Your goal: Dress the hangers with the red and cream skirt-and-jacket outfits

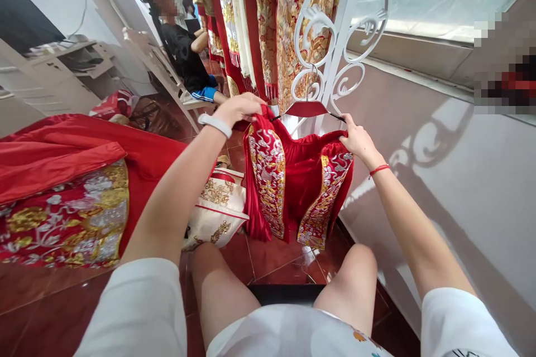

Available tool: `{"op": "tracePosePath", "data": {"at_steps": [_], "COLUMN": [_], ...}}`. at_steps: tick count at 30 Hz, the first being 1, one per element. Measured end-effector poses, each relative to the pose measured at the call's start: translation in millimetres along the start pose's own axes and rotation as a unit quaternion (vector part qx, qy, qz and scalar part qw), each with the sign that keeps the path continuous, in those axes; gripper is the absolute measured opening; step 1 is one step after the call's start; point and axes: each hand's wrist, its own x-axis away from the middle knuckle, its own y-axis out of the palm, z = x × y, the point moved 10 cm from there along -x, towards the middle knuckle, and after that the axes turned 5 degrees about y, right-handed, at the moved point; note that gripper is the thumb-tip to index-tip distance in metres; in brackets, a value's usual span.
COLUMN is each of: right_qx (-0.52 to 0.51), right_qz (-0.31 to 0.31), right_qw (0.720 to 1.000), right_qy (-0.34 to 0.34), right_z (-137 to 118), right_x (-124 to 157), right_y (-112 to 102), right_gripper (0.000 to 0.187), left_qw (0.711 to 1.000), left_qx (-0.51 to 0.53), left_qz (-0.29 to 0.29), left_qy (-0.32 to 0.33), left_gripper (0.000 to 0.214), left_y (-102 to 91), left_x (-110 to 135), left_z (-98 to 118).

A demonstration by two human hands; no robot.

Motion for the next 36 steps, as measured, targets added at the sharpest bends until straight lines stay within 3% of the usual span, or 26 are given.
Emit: {"op": "tracePosePath", "data": {"at_steps": [3, 5, 8, 11, 14, 18, 20, 22, 27, 31, 36], "right_qx": [-0.043, -0.073, -0.109, -0.211, -0.368, -0.445, -0.412, -0.344, -0.053, 0.143, 0.176], "right_qz": [-0.001, 0.007, 0.012, -0.027, -0.046, 0.072, 0.118, 0.124, 0.063, 0.0, 0.01], "right_qw": [0.999, 0.997, 0.994, 0.976, 0.927, 0.891, 0.897, 0.922, 0.992, 0.986, 0.982], "right_qy": [-0.017, -0.02, -0.025, -0.052, -0.052, 0.055, 0.106, 0.13, 0.095, 0.08, 0.064], "right_z": [-4.0, -2.3, 6.4, 23.6, 62.8, 143.4, 165.4, 165.2, 112.8, 84.4, 71.4], "right_x": [-1.8, -4.1, -4.4, 3.9, 16.2, 21.7, 19.1, 11.1, -13.7, -26.1, -42.7], "right_y": [7.0, 8.3, 7.2, 10.7, 12.5, 3.6, -1.2, -5.8, -20.7, -27.5, -46.0], "right_gripper": [0.07, 0.07, 0.072, 0.075, 0.069, 0.036, 0.02, 0.014, 0.041, 0.044, 0.046], "left_qw": [0.992, 0.973, 0.94, 0.931, 0.937, 0.937, 0.938, 0.939, 0.941, 0.94, 0.941], "left_qx": [-0.09, -0.16, -0.227, -0.236, -0.23, -0.227, -0.213, -0.199, -0.199, -0.206, -0.214], "left_qz": [0.005, 0.071, 0.141, 0.136, 0.118, 0.116, 0.117, 0.117, 0.105, 0.107, 0.095], "left_qy": [0.087, 0.148, 0.212, 0.243, 0.234, 0.237, 0.246, 0.255, 0.255, 0.251, 0.245], "left_gripper": [0.043, 0.04, 0.036, 0.041, 0.044, 0.043, 0.042, 0.042, 0.042, 0.043, 0.044], "left_y": [39.1, 51.6, 60.8, 66.5, 67.3, 66.8, 66.8, 67.1, 68.4, 67.5, 69.3], "left_x": [10.6, 20.0, 28.3, 24.7, 18.4, 17.0, 17.7, 18.5, 17.2, 16.2, 18.8], "left_z": [35.4, 48.9, 51.5, 44.2, 35.8, 32.5, 32.0, 32.1, 31.3, 31.1, 33.9]}}
